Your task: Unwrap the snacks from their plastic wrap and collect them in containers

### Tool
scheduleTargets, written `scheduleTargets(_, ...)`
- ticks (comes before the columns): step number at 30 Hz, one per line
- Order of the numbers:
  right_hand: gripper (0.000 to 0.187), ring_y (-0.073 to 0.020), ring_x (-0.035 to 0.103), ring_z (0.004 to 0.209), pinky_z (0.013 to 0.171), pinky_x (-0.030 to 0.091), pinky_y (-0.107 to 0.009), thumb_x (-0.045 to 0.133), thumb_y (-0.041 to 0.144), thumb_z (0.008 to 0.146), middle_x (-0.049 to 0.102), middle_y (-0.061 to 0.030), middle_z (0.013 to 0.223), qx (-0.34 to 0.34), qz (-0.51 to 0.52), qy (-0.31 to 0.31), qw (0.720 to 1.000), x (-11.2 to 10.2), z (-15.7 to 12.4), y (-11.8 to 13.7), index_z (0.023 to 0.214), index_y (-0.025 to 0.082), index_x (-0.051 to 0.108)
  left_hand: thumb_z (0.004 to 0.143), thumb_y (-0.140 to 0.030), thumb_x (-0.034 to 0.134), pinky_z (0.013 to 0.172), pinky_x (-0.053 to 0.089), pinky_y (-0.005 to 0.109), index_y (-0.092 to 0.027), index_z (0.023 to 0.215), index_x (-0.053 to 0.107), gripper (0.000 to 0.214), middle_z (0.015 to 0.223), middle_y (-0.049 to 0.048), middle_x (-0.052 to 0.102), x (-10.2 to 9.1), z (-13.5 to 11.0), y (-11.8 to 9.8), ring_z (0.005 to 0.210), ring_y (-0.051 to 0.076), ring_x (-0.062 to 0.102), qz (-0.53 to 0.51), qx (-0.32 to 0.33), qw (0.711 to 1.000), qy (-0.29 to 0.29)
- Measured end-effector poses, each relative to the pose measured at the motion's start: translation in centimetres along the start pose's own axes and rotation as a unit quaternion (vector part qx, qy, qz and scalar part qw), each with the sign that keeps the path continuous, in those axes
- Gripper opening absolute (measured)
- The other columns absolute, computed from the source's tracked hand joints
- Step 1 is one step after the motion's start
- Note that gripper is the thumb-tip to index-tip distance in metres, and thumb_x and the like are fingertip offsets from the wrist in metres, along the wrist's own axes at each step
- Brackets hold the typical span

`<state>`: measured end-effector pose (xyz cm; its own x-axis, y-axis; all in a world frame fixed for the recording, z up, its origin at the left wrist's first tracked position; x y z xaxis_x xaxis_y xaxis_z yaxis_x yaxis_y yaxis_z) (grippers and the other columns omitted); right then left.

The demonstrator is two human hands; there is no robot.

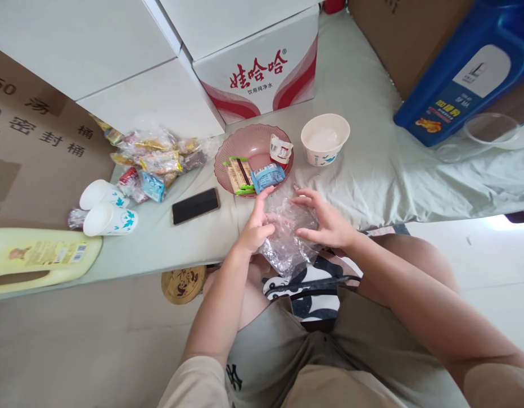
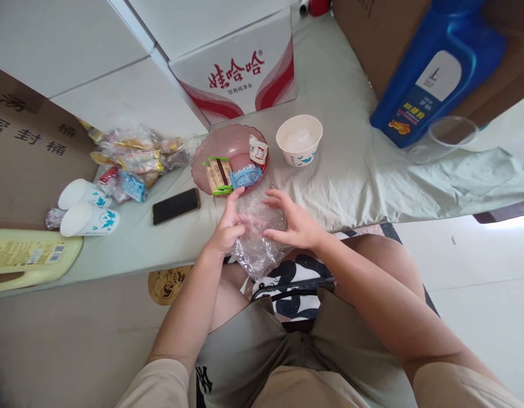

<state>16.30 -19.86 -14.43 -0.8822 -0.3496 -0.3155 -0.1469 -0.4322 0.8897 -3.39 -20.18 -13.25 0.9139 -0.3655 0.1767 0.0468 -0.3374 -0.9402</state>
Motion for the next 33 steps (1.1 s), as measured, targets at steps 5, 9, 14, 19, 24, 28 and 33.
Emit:
scheduleTargets(5, 0.054, -0.0217, 0.07, 0.083, 0.081, 0.056, -0.04, 0.062, 0.029, 0.087, 0.072, -0.0036, 0.091, 0.073, -0.029, -0.01, 0.997, 0.0, 0.2, 0.3, 0.138, 0.024, 0.045, 0.072, -0.025, 0.073, 0.055, 0.051, 0.027, -0.032, 0.157, 0.021, 0.1, 0.099, 0.0067, 0.079, -0.5, 0.1, 0.0, 0.071, 0.022, 0.075, -0.002, 0.06, 0.997, -0.04)
scheduleTargets(9, 0.039, -0.0185, 0.064, 0.075, 0.07, 0.054, -0.035, 0.059, 0.029, 0.088, 0.068, -0.0014, 0.085, 0.095, -0.024, -0.101, 0.99, -0.5, 0.5, 0.5, 0.126, 0.023, 0.049, 0.072, -0.047, 0.083, 0.076, 0.06, 0.039, -0.032, 0.15, 0.032, 0.094, 0.098, 0.007, 0.078, -0.7, 0.3, 0.1, 0.086, 0.027, 0.077, -0.009, 0.086, 0.995, -0.045)
scheduleTargets(14, 0.04, -0.0179, 0.066, 0.077, 0.068, 0.055, -0.034, 0.057, 0.041, 0.093, 0.064, -0.0022, 0.092, 0.121, 0.067, -0.162, 0.977, -1.0, 0.4, 0.1, 0.128, 0.025, 0.044, 0.065, -0.048, 0.09, 0.081, 0.059, 0.034, -0.027, 0.125, 0.052, 0.074, 0.1, 0.0046, 0.076, -1.0, 1.0, 0.9, 0.09, 0.023, 0.075, 0.003, 0.079, 0.993, -0.084)
scheduleTargets(19, 0.076, -0.0253, 0.069, 0.105, 0.085, 0.06, -0.042, 0.067, 0.062, 0.084, 0.06, -0.0133, 0.13, 0.098, 0.137, -0.129, 0.977, -0.8, 0.3, -0.2, 0.143, 0.027, 0.034, 0.065, -0.047, 0.089, 0.068, 0.056, 0.026, -0.021, 0.107, 0.056, 0.058, 0.09, 0.0009, 0.072, -1.2, 1.3, 1.3, 0.075, 0.015, 0.071, 0.028, 0.073, 0.989, -0.128)
scheduleTargets(24, 0.078, -0.0242, 0.07, 0.093, 0.081, 0.061, -0.041, 0.071, 0.046, 0.084, 0.068, -0.0089, 0.109, 0.117, 0.104, -0.067, 0.985, 0.2, 0.3, -0.2, 0.149, 0.023, 0.033, 0.064, -0.045, 0.09, 0.069, 0.056, 0.026, -0.025, 0.118, 0.052, 0.069, 0.09, -0.0007, 0.072, -0.9, 1.0, 0.8, 0.076, 0.016, 0.072, 0.018, 0.105, 0.987, -0.123)
scheduleTargets(28, 0.058, -0.0212, 0.069, 0.087, 0.08, 0.059, -0.04, 0.066, 0.04, 0.087, 0.067, -0.0055, 0.102, 0.121, 0.079, -0.114, 0.983, 0.0, 0.3, -0.1, 0.138, 0.024, 0.043, 0.065, -0.049, 0.09, 0.078, 0.059, 0.035, -0.03, 0.135, 0.041, 0.088, 0.091, 0.0006, 0.074, -0.4, 1.0, 0.8, 0.081, 0.021, 0.074, 0.003, 0.083, 0.993, -0.085)
scheduleTargets(33, 0.052, -0.0157, 0.062, 0.068, 0.067, 0.054, -0.035, 0.064, 0.038, 0.088, 0.063, 0.002, 0.083, 0.152, 0.107, -0.145, 0.972, -0.3, 0.4, -0.3, 0.133, 0.026, 0.039, 0.076, -0.052, 0.082, 0.074, 0.054, 0.031, -0.031, 0.145, 0.029, 0.089, 0.078, -0.0039, 0.071, -0.8, 1.1, 1.1, 0.071, 0.016, 0.071, 0.031, 0.105, 0.987, -0.116)
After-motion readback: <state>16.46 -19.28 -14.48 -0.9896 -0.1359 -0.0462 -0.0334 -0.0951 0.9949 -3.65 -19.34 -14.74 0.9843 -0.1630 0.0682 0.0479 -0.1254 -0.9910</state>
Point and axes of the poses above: each hand's wrist, its own z-axis towards the middle knuckle, its own x-axis out of the palm, y = z × x, the point moved 3 cm from there along z, towards the middle knuckle
